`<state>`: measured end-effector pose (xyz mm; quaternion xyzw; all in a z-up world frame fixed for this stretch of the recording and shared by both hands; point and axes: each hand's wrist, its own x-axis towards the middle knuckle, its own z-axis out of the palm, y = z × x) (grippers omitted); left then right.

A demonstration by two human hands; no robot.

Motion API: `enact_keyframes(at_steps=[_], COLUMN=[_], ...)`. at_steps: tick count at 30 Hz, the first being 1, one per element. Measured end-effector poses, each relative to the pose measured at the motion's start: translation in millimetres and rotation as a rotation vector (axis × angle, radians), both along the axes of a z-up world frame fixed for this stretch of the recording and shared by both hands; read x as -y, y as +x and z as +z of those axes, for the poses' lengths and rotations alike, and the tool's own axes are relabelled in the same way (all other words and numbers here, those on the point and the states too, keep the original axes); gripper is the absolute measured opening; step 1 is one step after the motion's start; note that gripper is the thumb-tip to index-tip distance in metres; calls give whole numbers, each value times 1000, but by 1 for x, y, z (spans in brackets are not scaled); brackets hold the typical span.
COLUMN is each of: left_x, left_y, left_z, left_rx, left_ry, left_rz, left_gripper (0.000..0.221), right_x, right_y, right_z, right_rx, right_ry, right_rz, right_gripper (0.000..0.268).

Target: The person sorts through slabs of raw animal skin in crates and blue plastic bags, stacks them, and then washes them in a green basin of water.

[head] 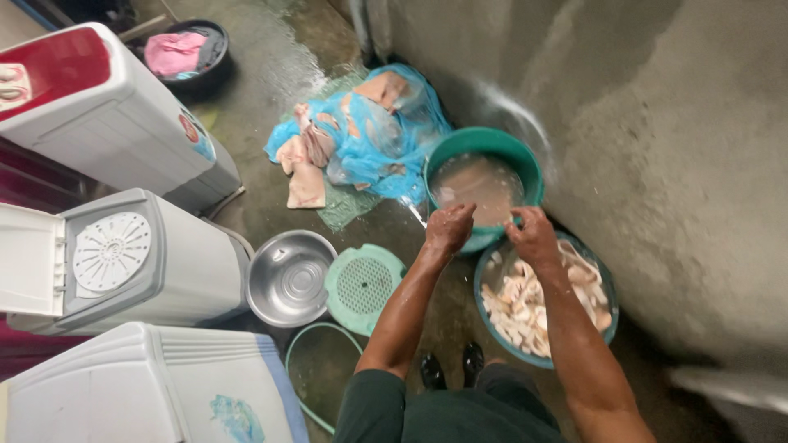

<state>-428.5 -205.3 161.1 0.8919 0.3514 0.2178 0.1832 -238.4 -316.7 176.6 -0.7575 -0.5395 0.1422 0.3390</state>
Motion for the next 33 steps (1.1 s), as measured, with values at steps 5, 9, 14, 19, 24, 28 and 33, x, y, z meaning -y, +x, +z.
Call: enact_keyframes(at_steps=[5,9,14,19,24,28,33], left_x=[-68,-132,-230,-271,-314,-369,-446], left_y=[-9,-4,-7,-34,-51,-60,-72], left_z=[-33,-62,-41,-31,-55,-67,-78], left_rx=[-84,-115,-48,-84,-117,-198,-156], left_ry=[-52,-21,32,32,40,-29,-28], left_rz=[121,214,335,443,507,535,519], left_gripper=[12,10,16,17,17,18,24], right_x=[-83,-155,-268,-328,-381,-437,-522], right_y=[-18,-10,4,-2,-21,-30,-46], right_z=[-12,-38,-38,-37,-55,-63,-80], right_rx=[-77,-31,42,-9,-54,-47,-27], right_ry=[-72,-24,58,27,4,-6,25], right_rz=[85,203,319,396,437,457,480], right_gripper=[39,40,42,40,39,39,38])
